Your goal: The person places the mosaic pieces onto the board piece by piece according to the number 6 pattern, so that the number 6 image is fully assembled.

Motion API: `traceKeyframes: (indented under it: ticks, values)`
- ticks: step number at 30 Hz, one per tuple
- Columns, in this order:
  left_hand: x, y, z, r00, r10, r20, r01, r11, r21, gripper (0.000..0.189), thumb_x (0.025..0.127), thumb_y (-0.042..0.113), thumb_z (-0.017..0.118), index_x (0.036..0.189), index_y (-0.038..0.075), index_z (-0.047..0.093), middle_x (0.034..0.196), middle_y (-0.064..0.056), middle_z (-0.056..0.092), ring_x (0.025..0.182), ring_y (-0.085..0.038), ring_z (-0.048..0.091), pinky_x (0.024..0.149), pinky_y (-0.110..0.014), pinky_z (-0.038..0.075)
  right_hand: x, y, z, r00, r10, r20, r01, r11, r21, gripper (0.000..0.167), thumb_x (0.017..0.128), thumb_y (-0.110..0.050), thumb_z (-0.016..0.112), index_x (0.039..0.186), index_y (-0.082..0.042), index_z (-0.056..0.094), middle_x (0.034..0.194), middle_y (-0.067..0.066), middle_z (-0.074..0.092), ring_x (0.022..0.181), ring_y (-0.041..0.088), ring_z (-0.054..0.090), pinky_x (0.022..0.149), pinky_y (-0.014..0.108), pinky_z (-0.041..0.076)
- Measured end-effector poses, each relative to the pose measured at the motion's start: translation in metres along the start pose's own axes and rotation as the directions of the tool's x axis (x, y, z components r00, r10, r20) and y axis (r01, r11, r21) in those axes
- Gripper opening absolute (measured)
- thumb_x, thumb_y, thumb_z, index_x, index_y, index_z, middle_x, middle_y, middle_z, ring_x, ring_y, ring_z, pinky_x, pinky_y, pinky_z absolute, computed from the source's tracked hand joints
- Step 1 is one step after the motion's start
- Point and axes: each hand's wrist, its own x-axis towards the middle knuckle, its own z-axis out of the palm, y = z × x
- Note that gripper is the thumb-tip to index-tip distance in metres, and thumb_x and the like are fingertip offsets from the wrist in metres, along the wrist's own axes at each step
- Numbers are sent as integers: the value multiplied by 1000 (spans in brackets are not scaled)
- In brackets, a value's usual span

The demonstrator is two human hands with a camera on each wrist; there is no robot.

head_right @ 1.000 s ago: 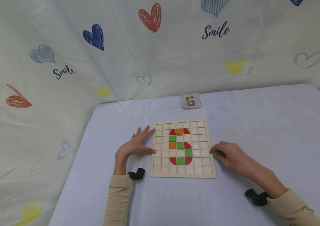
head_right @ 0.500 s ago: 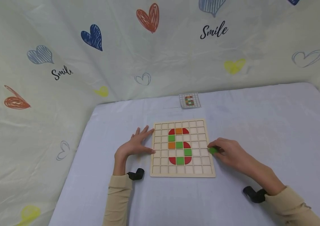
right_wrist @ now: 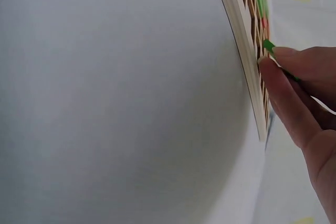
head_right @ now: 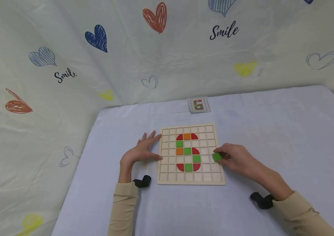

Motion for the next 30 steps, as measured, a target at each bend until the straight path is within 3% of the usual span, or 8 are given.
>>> traceKeyframes:
  ticks: [6,13,21,30]
  values:
    - [0,0,0,1000,1,1,-1,1000,-2,95,83,36,84,163,26,34,174,-3,11,160,-36,-10,128,-59,-1,5,0,3,999,-38,-26,37,998,-41,34,76,-3,88,109,-3,76,95,-4,73,79,5,64,71,26,61]
    - [0,1,-1,1000,6,3,-6,1000,-9,95,83,35,84,163,26,34,174,-3,11,160,-37,-10,128,-60,-2,11,-6,7,999,-30,-34,28,998,-59,32,78,-11,89,108,-8,77,99,-4,74,86,14,66,76,34,61]
    - [-1,1,-1,1000,10,1,-10,1000,-16,95,82,36,84,163,26,34,174,-3,11,160,-37,-10,128,-60,-2,18,-13,12,998,-52,-44,49,997,-60,30,79,-6,87,107,-7,77,104,2,75,92,20,68,81,43,62]
    - [0,-1,-1,1000,11,4,-11,1000,-14,95,83,35,84,163,26,33,174,-3,10,160,-36,-10,128,-59,-2,27,-22,16,999,-38,-11,38,999,-17,28,80,-10,87,106,-8,78,104,0,74,101,23,68,84,44,61]
